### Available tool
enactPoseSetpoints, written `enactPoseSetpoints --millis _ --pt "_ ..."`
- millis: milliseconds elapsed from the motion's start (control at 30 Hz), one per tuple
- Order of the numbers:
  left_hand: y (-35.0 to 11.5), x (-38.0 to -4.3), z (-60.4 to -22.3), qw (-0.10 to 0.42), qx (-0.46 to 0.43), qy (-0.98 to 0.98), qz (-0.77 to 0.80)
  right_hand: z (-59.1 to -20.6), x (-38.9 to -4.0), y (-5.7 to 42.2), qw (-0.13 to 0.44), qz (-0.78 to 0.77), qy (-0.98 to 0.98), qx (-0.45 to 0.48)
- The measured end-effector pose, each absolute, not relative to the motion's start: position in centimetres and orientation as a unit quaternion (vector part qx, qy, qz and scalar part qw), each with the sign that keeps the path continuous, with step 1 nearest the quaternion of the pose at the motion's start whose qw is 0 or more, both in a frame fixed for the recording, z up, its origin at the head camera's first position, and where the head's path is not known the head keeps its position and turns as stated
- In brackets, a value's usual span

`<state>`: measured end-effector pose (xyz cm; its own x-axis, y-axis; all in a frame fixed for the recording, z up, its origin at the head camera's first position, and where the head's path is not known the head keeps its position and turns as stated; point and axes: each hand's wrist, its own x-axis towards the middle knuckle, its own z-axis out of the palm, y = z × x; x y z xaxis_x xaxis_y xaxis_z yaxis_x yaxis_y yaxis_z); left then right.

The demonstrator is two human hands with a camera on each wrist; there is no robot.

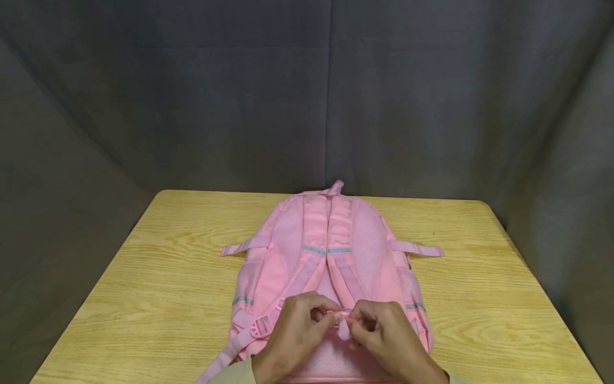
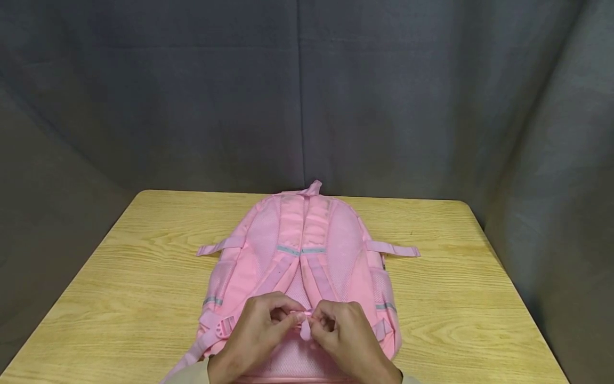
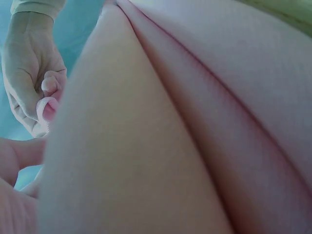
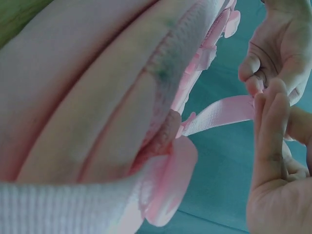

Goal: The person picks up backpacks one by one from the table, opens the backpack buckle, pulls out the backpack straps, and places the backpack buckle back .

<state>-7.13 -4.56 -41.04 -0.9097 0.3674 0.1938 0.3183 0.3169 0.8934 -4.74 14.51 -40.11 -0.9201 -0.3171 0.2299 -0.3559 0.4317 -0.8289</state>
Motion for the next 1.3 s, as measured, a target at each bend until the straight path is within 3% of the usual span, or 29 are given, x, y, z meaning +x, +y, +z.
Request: enactPoseSetpoints --millis 700,1033,1300 --pt "-4.5 -7.7 -40.9 0.11 0.162 0.749 0.633 -41.1 -4.8 14.3 0.153 0.451 -0.84 0.26" --pt "-5.1 -7.4 -41.1 0.081 0.191 0.787 0.581 -40.9 -5.3 14.6 0.115 0.412 -0.87 0.245" --pt "-4.7 -7.2 -41.3 0.005 0.235 0.822 0.519 -39.9 -5.3 14.5 0.043 0.372 -0.905 0.202"
